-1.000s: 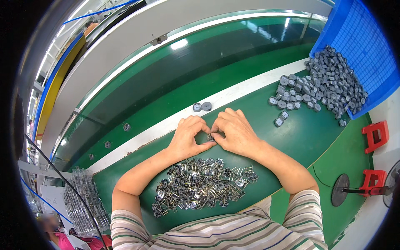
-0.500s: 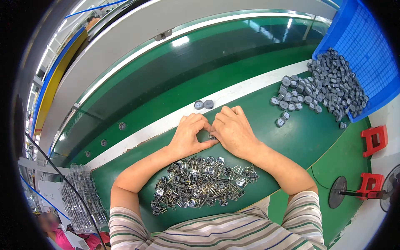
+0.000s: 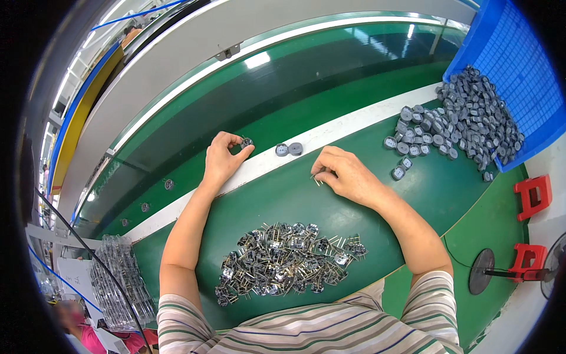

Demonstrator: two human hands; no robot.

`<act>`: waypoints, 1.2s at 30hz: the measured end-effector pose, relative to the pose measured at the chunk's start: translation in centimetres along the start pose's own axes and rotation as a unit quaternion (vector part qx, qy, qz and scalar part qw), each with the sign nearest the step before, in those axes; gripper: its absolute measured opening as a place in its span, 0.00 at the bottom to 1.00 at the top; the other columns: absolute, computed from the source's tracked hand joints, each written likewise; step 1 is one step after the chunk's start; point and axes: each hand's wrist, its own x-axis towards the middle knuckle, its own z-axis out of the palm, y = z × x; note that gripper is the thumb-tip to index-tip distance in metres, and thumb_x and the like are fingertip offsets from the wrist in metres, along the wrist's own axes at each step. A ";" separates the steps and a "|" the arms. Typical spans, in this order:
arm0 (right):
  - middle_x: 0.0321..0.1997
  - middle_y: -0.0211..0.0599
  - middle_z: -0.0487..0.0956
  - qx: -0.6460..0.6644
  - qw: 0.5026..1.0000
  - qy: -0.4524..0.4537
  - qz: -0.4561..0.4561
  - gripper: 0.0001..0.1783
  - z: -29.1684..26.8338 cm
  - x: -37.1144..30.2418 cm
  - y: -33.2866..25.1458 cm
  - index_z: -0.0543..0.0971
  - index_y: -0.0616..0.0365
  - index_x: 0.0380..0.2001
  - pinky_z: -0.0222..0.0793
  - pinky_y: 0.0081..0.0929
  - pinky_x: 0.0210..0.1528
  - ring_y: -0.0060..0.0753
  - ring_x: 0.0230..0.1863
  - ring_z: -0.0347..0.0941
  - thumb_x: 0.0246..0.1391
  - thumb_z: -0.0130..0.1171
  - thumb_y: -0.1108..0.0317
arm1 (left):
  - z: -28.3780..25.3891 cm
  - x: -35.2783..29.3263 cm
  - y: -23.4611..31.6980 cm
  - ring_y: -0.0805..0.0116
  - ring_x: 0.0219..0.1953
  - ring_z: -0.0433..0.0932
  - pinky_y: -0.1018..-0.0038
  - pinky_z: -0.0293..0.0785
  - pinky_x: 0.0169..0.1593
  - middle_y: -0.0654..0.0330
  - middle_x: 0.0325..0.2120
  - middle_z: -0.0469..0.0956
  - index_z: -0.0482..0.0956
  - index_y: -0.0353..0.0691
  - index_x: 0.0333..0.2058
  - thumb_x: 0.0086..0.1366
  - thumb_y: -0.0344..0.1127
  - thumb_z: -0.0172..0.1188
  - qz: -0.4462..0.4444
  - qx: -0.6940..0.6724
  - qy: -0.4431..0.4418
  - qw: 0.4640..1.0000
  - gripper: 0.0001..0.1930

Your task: The person assembles or sorts small plastic parts by hand on a factory assembly line, taking them from a blue bin.

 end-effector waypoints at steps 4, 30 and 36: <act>0.39 0.41 0.81 -0.021 1.000 0.010 0.012 0.05 0.4 -0.2 -0.3 0.82 0.62 0.40 0.77 0.36 0.42 0.39 0.37 0.81 0.62 0.67 0.73 | -0.2 -1.3 2.2 0.49 0.64 0.70 0.52 0.64 0.65 0.55 0.61 0.73 0.76 0.42 0.61 0.59 0.40 0.77 0.149 0.048 0.108 0.982 0.33; 0.39 0.37 0.77 -0.124 0.990 -0.034 -0.065 0.09 0.3 -0.1 -0.4 0.83 0.56 0.37 0.74 0.42 0.48 0.45 0.47 0.75 0.56 0.72 0.67 | 1.8 -3.9 5.7 0.51 0.54 0.76 0.58 0.69 0.61 0.53 0.50 0.79 0.79 0.42 0.54 0.62 0.30 0.73 0.342 -0.120 -0.137 0.922 0.22; 0.32 0.35 0.78 -0.029 0.999 -0.029 -0.005 0.07 -0.3 0.1 0.0 0.83 0.59 0.35 0.72 0.33 0.36 0.32 0.33 0.75 0.58 0.72 0.71 | 2.1 -5.9 7.9 0.53 0.49 0.75 0.59 0.70 0.54 0.56 0.42 0.77 0.81 0.41 0.49 0.57 0.44 0.78 0.311 -0.135 -0.081 0.937 0.24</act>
